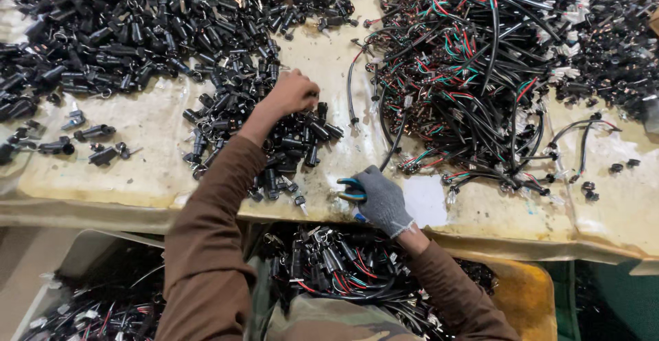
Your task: The person repeatedly picks up black cylindrical connectors and wires from a table, inserts the connector into the wire end, and places the assembled unit into a bin. The process is continuous and repetitive throughout the clip.
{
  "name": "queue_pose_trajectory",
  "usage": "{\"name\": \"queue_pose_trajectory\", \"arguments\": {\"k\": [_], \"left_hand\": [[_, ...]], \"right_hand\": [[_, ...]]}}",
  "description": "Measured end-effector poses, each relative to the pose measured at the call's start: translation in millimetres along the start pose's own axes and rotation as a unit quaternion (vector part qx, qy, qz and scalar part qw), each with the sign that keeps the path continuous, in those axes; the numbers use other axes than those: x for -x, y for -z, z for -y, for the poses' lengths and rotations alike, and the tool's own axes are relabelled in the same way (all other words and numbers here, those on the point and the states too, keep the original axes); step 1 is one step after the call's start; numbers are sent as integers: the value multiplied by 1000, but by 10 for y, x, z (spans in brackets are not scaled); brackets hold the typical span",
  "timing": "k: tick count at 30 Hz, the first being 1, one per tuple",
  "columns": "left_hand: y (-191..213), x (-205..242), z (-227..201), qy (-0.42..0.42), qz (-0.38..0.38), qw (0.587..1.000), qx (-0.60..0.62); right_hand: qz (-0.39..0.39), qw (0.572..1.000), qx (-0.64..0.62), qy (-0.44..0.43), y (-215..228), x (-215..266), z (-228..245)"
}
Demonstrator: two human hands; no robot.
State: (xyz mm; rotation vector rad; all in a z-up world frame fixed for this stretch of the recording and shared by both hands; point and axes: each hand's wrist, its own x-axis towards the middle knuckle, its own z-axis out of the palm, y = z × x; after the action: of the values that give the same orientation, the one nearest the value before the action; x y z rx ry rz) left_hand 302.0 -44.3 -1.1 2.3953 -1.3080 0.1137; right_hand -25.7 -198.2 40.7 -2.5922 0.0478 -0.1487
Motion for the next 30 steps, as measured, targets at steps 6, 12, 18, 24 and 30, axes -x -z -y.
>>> {"name": "queue_pose_trajectory", "arguments": {"k": [6,12,18,24,30], "left_hand": [[128,310,-232,254,-246,695,626],[98,899,-1373,154,-170,582,780],[329,1446,-2035,143,-134,603,773],[74,1864,-2216,173,-85,482,855],[-213,1991,-2294,83,-91,501,857]], "right_hand": [[0,1000,-2,2,-38,-30,-74],[-23,999,34,21,-78,-52,-80],[-45,996,-57,46,147,110,71],[-74,946,-289,126,464,546,218],[-65,959,-236,143,385,629,379]]}}
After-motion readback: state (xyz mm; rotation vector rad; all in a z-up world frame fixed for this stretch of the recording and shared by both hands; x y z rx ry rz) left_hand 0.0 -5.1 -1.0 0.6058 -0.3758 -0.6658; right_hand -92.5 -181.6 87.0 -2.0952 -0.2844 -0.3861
